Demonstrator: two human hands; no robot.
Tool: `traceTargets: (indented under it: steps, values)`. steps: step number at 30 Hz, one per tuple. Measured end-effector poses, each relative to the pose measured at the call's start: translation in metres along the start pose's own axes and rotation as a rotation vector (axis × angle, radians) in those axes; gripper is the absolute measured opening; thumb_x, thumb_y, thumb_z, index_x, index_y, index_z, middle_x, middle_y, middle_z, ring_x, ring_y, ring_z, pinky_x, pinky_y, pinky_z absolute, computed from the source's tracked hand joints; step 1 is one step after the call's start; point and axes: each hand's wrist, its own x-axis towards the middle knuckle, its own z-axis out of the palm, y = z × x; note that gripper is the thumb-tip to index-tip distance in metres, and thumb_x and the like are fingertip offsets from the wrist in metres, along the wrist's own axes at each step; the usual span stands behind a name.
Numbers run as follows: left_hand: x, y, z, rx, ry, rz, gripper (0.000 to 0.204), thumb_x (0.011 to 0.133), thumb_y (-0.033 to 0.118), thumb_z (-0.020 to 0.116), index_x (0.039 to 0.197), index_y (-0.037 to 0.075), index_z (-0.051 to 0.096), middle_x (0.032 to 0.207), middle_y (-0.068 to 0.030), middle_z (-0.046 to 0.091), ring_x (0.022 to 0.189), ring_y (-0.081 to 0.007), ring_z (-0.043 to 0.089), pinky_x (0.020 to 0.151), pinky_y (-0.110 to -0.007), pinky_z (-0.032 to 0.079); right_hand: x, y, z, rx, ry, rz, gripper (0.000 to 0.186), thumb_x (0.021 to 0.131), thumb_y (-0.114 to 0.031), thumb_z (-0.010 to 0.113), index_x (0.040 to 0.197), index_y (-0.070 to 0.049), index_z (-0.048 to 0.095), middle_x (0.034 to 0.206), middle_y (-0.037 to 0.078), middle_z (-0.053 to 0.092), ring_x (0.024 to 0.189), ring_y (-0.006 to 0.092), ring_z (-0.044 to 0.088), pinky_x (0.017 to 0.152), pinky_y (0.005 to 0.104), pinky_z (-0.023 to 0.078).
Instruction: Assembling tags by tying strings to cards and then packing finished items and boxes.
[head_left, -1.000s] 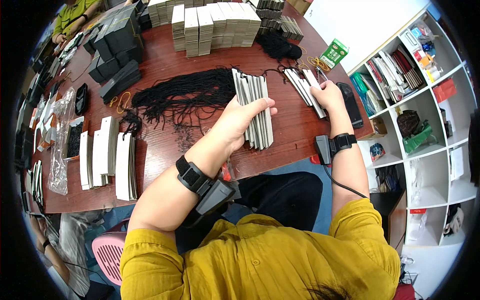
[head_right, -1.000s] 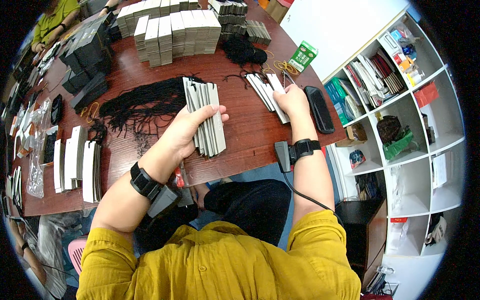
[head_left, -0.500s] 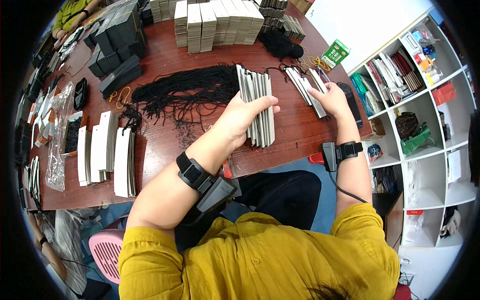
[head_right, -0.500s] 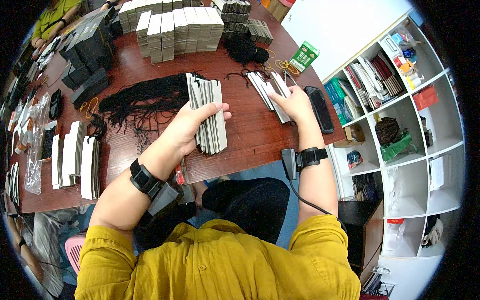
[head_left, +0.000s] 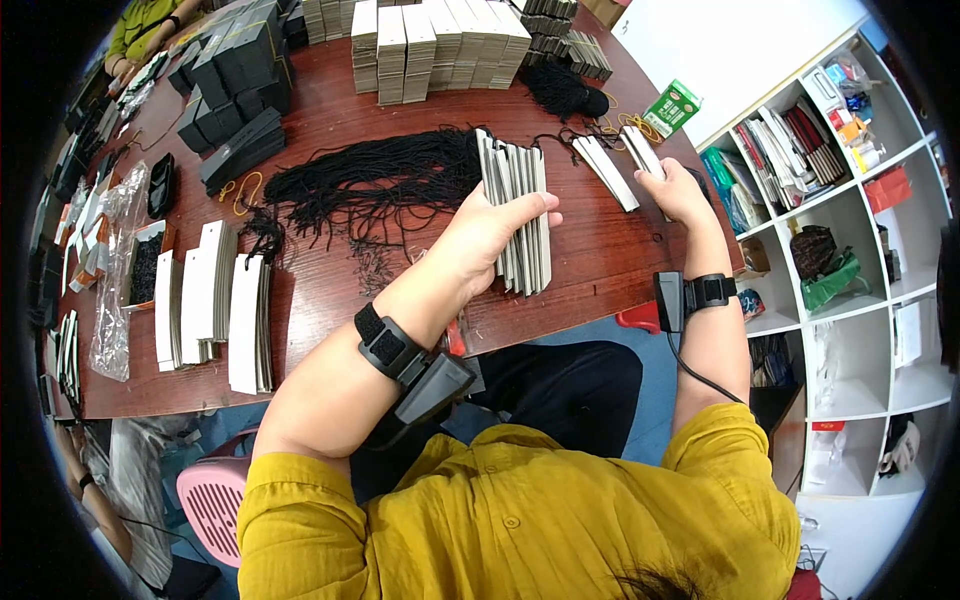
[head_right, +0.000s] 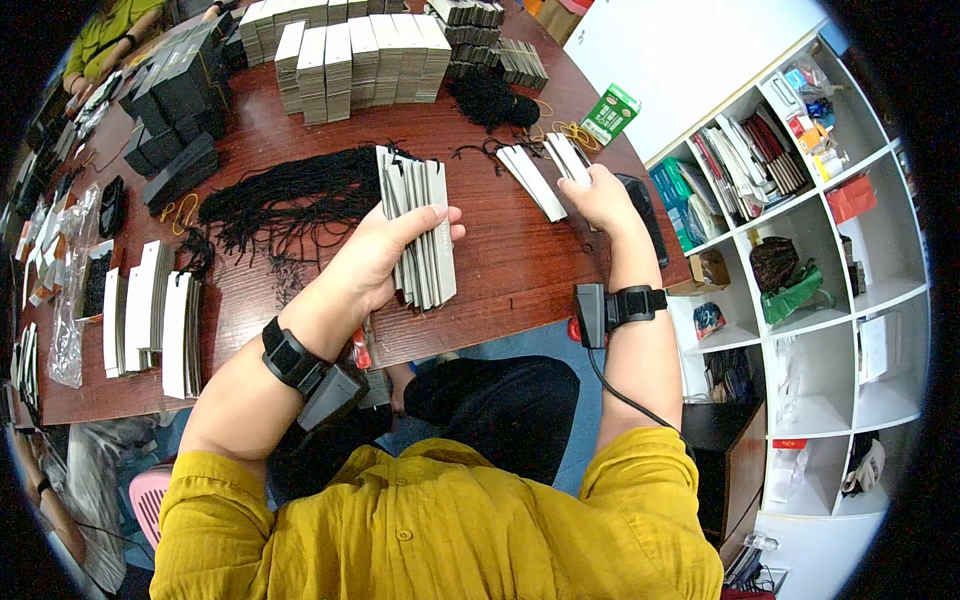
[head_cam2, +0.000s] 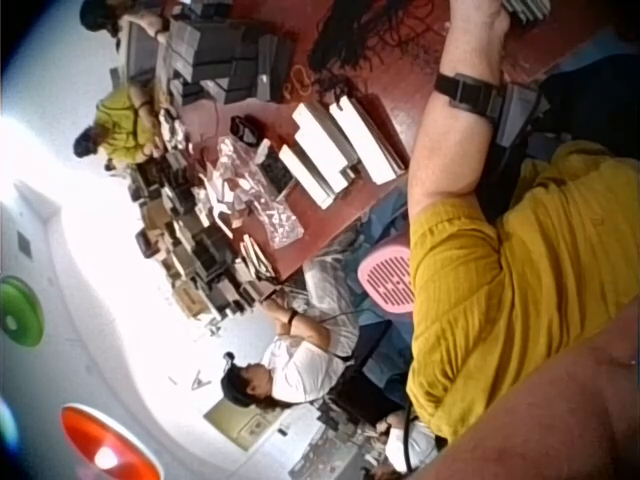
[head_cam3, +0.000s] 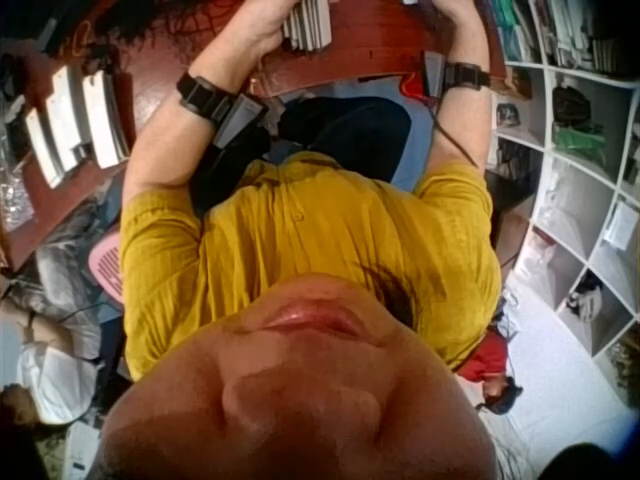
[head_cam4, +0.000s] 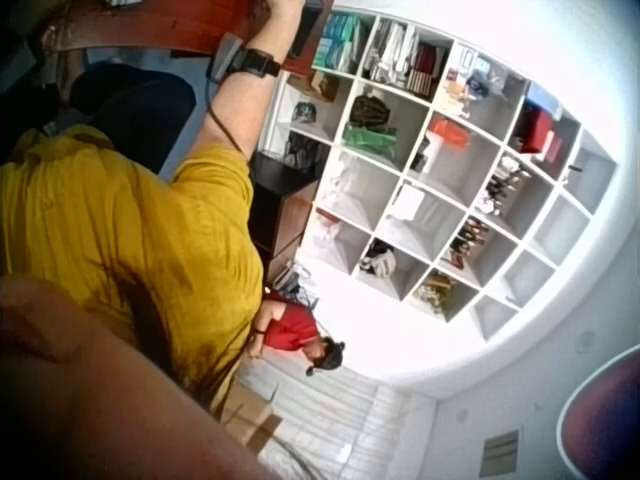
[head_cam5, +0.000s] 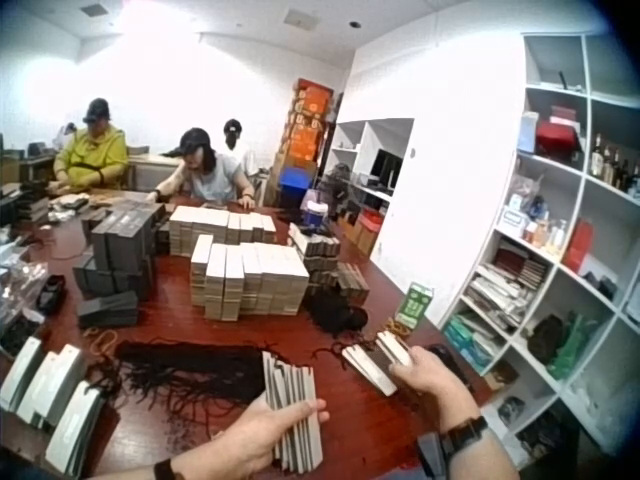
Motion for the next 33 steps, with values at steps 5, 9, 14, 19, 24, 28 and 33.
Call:
traceTargets:
  steps: [5, 9, 14, 19, 24, 28, 33]
  values:
    - [0.0, 0.001, 0.0, 0.019, -0.013, -0.001, 0.031, 0.081, 0.011, 0.066, 0.107, 0.0, 0.053, 0.099, -0.0114, 0.063, 0.09, -0.0198, 0.063, 0.074, -0.031, 0.054, 0.011, -0.016, 0.021, -0.109, 0.046, -0.165, 0.056, 0.067, -0.041, 0.068, 0.098, 0.006, 0.063, 0.097, 0.025, 0.063, 0.091, 0.0338, 0.063, 0.083, 0.037, 0.048]
    - [0.0, 0.002, 0.0, 0.0, -0.008, 0.011, 0.031, 0.081, 0.012, 0.066, 0.107, 0.0, 0.053, 0.099, -0.0116, 0.063, 0.091, -0.02, 0.063, 0.075, -0.031, 0.053, 0.024, -0.021, 0.024, -0.162, -0.054, -0.058, 0.057, 0.063, -0.043, 0.072, 0.094, 0.004, 0.066, 0.096, 0.024, 0.064, 0.09, 0.0315, 0.063, 0.082, 0.036, 0.048]
    - [-0.001, -0.001, 0.001, -0.001, 0.011, -0.005, 0.032, 0.081, 0.012, 0.066, 0.107, 0.0, 0.052, 0.1, -0.012, 0.063, 0.092, -0.0205, 0.063, 0.075, -0.032, 0.053, 0.033, -0.014, 0.012, 0.022, -0.11, -0.061, 0.054, 0.066, -0.042, 0.071, 0.095, 0.003, 0.065, 0.091, 0.02, 0.066, 0.085, 0.0265, 0.064, 0.077, 0.0331, 0.049]
    - [0.001, -0.002, -0.002, 0.031, -0.009, 0.009, 0.032, 0.081, 0.012, 0.065, 0.108, 0.0, 0.052, 0.1, -0.0118, 0.063, 0.092, -0.021, 0.063, 0.074, -0.032, 0.054, 0.027, -0.012, 0.001, 0.071, -0.04, 0.009, 0.042, 0.076, -0.039, 0.064, 0.089, 0.001, 0.064, 0.081, 0.013, 0.065, 0.073, 0.0185, 0.061, 0.068, 0.0304, 0.047]
    - [0.002, 0.006, 0.004, 0.106, 0.007, -0.024, 0.034, 0.081, 0.012, 0.064, 0.11, 0.001, 0.05, 0.101, -0.0117, 0.062, 0.093, -0.0209, 0.062, 0.074, -0.033, 0.054, -0.005, -0.028, -0.01, 0.651, -0.062, -0.207, 0.026, 0.089, -0.028, 0.052, 0.094, -0.003, 0.056, 0.081, 0.003, 0.056, 0.072, 0.012, 0.052, 0.065, 0.0271, 0.043]
    - [-0.006, 0.019, 0.014, 0.206, 0.035, -0.029, 0.034, 0.081, 0.012, 0.064, 0.11, 0.002, 0.05, 0.101, -0.0114, 0.062, 0.093, -0.0207, 0.062, 0.075, -0.034, 0.054, -0.035, -0.037, -0.009, 1.248, -0.065, -0.3, 0.029, 0.092, -0.027, 0.048, 0.107, -0.003, 0.051, 0.092, 0.006, 0.058, 0.085, 0.0164, 0.058, 0.077, 0.0289, 0.046]
    - [-0.023, 0.038, 0.027, 0.385, 0.067, 0.046, 0.033, 0.083, 0.015, 0.062, 0.111, 0.0, 0.051, 0.104, -0.0115, 0.062, 0.095, -0.0198, 0.062, 0.074, -0.034, 0.054, -0.056, -0.033, 0.002, 1.448, -0.273, -0.288, 0.038, 0.093, -0.03, 0.043, 0.105, 0.004, 0.052, 0.104, 0.019, 0.061, 0.095, 0.0246, 0.062, 0.081, 0.0346, 0.051]
